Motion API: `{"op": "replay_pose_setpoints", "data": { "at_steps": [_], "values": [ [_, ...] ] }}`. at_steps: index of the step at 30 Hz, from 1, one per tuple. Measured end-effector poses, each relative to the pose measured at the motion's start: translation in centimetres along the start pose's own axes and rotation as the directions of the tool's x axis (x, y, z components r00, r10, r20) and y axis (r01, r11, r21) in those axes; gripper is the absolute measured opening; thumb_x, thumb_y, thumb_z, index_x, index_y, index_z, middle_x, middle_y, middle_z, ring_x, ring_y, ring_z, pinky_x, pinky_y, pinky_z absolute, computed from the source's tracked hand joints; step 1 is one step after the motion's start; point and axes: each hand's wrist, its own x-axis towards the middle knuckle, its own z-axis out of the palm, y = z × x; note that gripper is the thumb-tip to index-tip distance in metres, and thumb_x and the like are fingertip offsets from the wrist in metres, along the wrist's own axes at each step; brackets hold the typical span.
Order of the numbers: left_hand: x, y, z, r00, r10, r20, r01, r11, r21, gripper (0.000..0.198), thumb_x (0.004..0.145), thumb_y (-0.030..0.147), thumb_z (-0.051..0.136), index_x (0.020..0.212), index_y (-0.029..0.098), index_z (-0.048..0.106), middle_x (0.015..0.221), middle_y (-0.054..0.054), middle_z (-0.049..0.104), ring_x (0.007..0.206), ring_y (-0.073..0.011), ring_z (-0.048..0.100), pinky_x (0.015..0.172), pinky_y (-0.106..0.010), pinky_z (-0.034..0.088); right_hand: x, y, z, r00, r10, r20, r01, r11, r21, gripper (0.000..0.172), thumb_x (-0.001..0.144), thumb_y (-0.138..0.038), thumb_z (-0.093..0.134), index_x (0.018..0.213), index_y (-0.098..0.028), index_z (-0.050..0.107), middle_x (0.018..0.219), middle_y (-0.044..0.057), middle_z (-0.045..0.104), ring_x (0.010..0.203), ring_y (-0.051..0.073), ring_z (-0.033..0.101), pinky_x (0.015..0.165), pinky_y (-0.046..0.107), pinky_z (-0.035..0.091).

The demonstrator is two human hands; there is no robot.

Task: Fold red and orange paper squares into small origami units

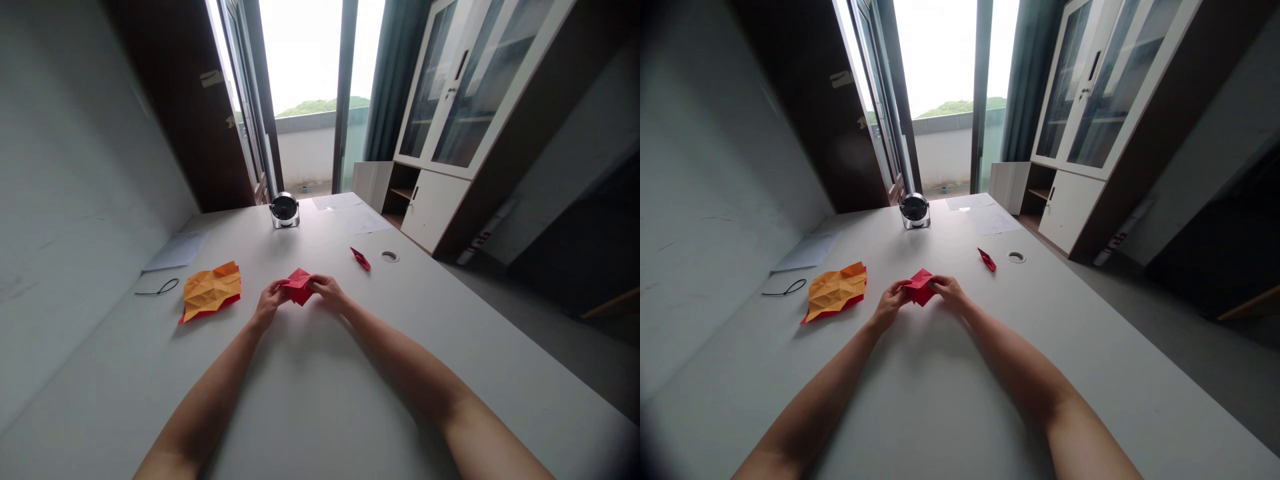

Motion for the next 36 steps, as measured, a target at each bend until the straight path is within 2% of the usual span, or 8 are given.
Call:
{"op": "replay_pose_setpoints", "data": {
  "at_steps": [5,12,19,25,29,33,36],
  "values": [
    [-0.3,0.4,0.1,0.998,-0.018,0.062,0.015,0.998,0.057,0.055,0.082,0.05,0.072,0.123,0.014,0.066,0.11,-0.012,0.072,0.09,-0.023,0.071,0.087,-0.044,0.058,0.0,-0.2,-0.1,0.999,0.022,-0.03,-0.023,1.0,-0.007,0.04,0.077,-0.051,0.075,0.093,-0.014,0.073,0.085,0.007,0.071,0.075,0.019,0.064,0.073,0.031,0.05],
    [-0.1,0.3,-0.2,1.0,0.017,-0.009,-0.017,0.999,0.052,0.052,0.082,0.053,0.071,0.112,0.011,0.069,0.102,-0.012,0.074,0.086,-0.0224,0.071,0.085,-0.041,0.058,-0.5,-1.6,0.4,0.996,0.062,0.058,-0.066,0.995,0.073,0.05,0.072,-0.054,0.078,0.103,-0.014,0.071,0.09,0.008,0.072,0.081,0.022,0.067,0.079,0.036,0.052],
    [-0.1,0.4,0.0,0.999,0.036,-0.009,-0.035,0.993,0.112,0.049,0.08,0.054,0.072,0.101,0.01,0.072,0.093,-0.011,0.075,0.082,-0.0218,0.07,0.082,-0.038,0.058,-0.6,-1.5,0.9,0.996,0.066,0.063,-0.055,0.983,-0.173,0.049,0.074,-0.058,0.074,0.091,-0.013,0.07,0.083,0.006,0.07,0.073,0.018,0.061,0.066,0.028,0.047],
    [-0.1,0.3,0.1,0.997,0.052,-0.059,-0.047,0.995,0.093,0.047,0.076,0.048,0.076,0.108,0.013,0.073,0.097,-0.009,0.075,0.085,-0.0222,0.07,0.085,-0.04,0.057,-0.2,-0.4,0.7,0.997,0.065,-0.04,-0.072,0.977,-0.202,0.046,0.077,-0.061,0.068,0.077,-0.015,0.062,0.067,0.001,0.062,0.061,0.013,0.054,0.055,0.023,0.04],
    [-0.2,0.5,0.3,0.999,0.039,-0.035,-0.036,0.996,0.082,0.06,0.077,0.047,0.076,0.126,0.014,0.065,0.097,-0.008,0.075,0.086,-0.0225,0.07,0.086,-0.041,0.056,0.0,0.0,0.4,0.998,0.046,-0.053,-0.053,0.989,-0.138,0.043,0.075,-0.057,0.071,0.091,-0.018,0.062,0.077,0.002,0.066,0.068,0.016,0.06,0.059,0.025,0.046],
    [-0.2,0.7,0.5,0.999,0.037,-0.022,-0.035,0.996,0.087,0.063,0.077,0.047,0.075,0.129,0.014,0.064,0.103,-0.01,0.075,0.09,-0.024,0.07,0.088,-0.042,0.056,0.2,0.2,0.2,0.997,0.041,-0.063,-0.047,0.994,-0.101,0.057,0.075,-0.051,0.073,0.121,-0.022,0.056,0.082,0.0,0.068,0.07,0.017,0.063,0.061,0.026,0.049],
    [-0.3,0.5,0.5,0.999,0.045,0.011,-0.046,0.992,0.116,0.056,0.077,0.046,0.075,0.124,0.015,0.067,0.108,-0.01,0.074,0.095,-0.025,0.07,0.089,-0.04,0.055,0.2,0.2,0.1,0.997,0.029,-0.078,-0.04,0.988,-0.148,0.05,0.078,-0.049,0.071,0.116,-0.019,0.062,0.08,0.001,0.067,0.069,0.016,0.061,0.061,0.025,0.048]
  ]
}}
